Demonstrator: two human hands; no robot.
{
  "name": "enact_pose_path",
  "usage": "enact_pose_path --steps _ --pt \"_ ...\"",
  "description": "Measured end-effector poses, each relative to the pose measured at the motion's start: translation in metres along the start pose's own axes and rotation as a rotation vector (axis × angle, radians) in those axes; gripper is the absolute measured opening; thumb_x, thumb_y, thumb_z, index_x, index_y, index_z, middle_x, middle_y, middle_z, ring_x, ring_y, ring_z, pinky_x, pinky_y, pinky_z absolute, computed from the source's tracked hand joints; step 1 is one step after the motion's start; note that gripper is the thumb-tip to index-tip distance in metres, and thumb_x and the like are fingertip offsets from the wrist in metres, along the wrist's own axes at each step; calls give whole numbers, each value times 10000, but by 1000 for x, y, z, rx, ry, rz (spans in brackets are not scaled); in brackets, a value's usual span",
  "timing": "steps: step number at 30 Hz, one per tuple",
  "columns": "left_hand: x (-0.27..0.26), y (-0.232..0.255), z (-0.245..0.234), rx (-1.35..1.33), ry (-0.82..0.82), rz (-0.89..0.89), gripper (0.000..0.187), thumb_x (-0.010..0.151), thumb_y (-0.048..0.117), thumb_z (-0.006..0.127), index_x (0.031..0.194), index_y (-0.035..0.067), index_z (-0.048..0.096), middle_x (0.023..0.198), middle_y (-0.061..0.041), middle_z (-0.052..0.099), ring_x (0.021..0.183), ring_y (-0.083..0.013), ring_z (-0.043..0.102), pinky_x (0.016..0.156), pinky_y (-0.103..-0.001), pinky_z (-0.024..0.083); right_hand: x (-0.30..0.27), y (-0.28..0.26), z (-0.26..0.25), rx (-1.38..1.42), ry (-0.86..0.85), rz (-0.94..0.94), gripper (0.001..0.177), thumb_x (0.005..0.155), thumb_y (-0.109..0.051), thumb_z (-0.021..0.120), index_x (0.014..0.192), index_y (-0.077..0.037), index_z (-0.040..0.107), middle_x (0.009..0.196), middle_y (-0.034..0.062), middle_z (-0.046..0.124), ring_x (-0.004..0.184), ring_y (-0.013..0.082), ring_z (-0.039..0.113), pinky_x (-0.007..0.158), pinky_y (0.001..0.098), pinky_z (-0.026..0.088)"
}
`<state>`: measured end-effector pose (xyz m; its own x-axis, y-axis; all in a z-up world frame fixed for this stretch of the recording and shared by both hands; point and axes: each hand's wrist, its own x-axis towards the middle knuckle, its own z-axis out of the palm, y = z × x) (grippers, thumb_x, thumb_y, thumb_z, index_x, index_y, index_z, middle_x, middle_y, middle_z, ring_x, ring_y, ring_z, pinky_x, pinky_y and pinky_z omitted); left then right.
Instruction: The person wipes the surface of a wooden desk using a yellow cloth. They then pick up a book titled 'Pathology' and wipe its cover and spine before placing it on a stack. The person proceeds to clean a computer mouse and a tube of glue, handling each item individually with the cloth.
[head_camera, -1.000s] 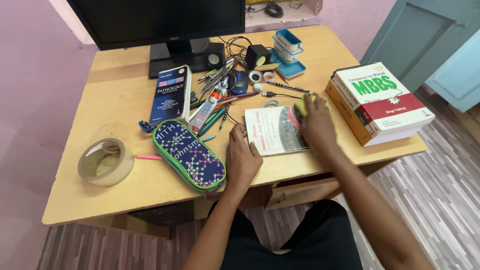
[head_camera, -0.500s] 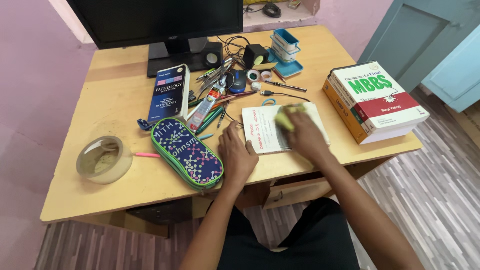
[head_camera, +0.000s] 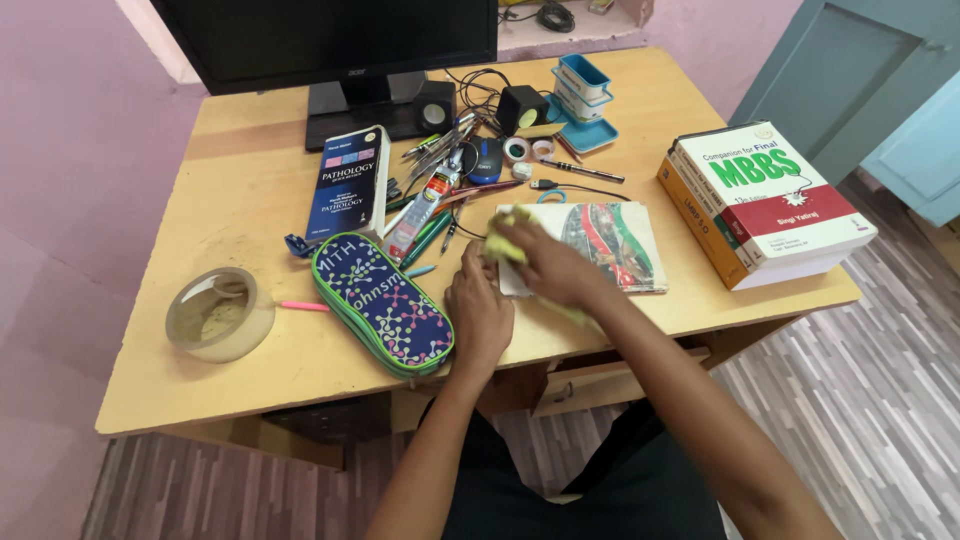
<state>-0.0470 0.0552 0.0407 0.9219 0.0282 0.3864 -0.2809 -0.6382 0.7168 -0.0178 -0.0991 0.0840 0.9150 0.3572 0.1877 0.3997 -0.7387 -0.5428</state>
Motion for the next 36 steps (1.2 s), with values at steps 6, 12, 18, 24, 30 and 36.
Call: enact_pose_path --steps 6,12,18,24,30,36 --pt "1 20 -14 -17 -41 4 671 811 180 739 1391 45 430 1159 -142 677 1121 -335 616 960 -505 410 -3 -1 0 48 48 -65 706 917 -118 602 1580 -182 368 1565 208 418 1418 427 440 1156 472 409" --pt "0 36 -22 74 -102 -48 676 840 214 738 1407 22 424 1201 -134 656 1169 -341 580 1005 -515 405 -42 27 -37 -8 243 338 621 907 -141 606 1510 -183 463 1476 202 526 1320 376 539 1115 455 424" --pt "14 54 -4 -110 -117 -236 714 762 252 877 1319 51 477 1260 -163 579 1168 -322 578 1008 -456 461 -66 78 -51 -131 517 274 611 876 -52 593 1477 -43 484 1458 297 492 1340 454 475 1105 483 396" --pt "26 47 26 -1100 49 -368 626 773 -101 731 1338 13 488 1274 -151 597 1154 -223 618 992 -340 547 -65 68 -49 17 571 271 560 920 -49 551 1475 -35 479 1447 245 552 1335 393 545 1128 443 432" --pt "37 72 -36 -1237 307 -148 434 874 -131 659 1294 -53 582 1219 -166 686 1099 -211 702 951 -300 616 -52 49 -40 197 567 324 518 977 -120 550 1481 -50 459 1443 218 568 1346 355 563 1123 425 442" --pt "54 89 -94 -1376 378 -74 348 932 -83 641 1274 -69 579 1164 -175 715 1042 -205 736 899 -332 636 -31 58 -26 -230 361 298 670 872 -267 692 1473 -70 471 1533 257 438 1443 455 353 1135 662 217"
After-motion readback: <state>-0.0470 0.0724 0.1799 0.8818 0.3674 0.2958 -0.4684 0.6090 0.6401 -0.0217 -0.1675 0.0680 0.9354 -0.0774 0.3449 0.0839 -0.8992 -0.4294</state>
